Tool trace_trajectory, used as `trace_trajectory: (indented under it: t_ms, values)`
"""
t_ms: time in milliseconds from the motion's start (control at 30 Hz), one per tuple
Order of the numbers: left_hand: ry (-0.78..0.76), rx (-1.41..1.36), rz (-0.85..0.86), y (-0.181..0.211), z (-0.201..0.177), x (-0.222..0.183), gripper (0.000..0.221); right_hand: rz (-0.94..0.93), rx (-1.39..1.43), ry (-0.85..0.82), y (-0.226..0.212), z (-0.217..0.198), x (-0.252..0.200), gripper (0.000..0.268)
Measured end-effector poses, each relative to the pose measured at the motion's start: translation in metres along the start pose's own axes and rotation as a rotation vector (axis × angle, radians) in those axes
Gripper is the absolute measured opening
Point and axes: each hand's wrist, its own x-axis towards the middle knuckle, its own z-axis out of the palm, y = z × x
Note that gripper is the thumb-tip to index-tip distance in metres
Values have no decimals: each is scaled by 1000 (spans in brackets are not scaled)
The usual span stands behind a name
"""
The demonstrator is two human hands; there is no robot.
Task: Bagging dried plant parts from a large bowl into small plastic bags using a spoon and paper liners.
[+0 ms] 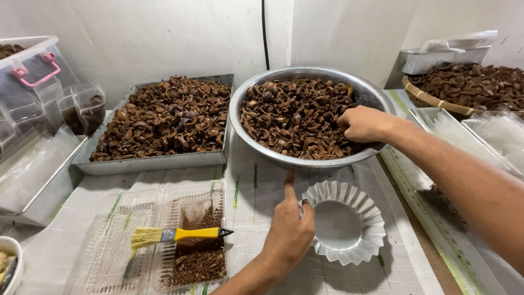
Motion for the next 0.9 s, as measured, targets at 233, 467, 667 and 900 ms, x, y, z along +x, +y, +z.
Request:
trace_trajectory:
  t_ms: [233,467,667,900]
  values:
    - [-4,-25,-32,13,-4,-1,72,49,106,-74,-21,-4,-9,39]
    - [-24,-62,-91,8,-4,2,70,-149,152,-54,-10,14,23,22]
    - [-41,-63,-96,-5,-1,6,64,-252,251,-79,1,21,34,16]
    - [-4,-57,-118,-7,0,11,66,-284,268,-56,-1,23,32,16]
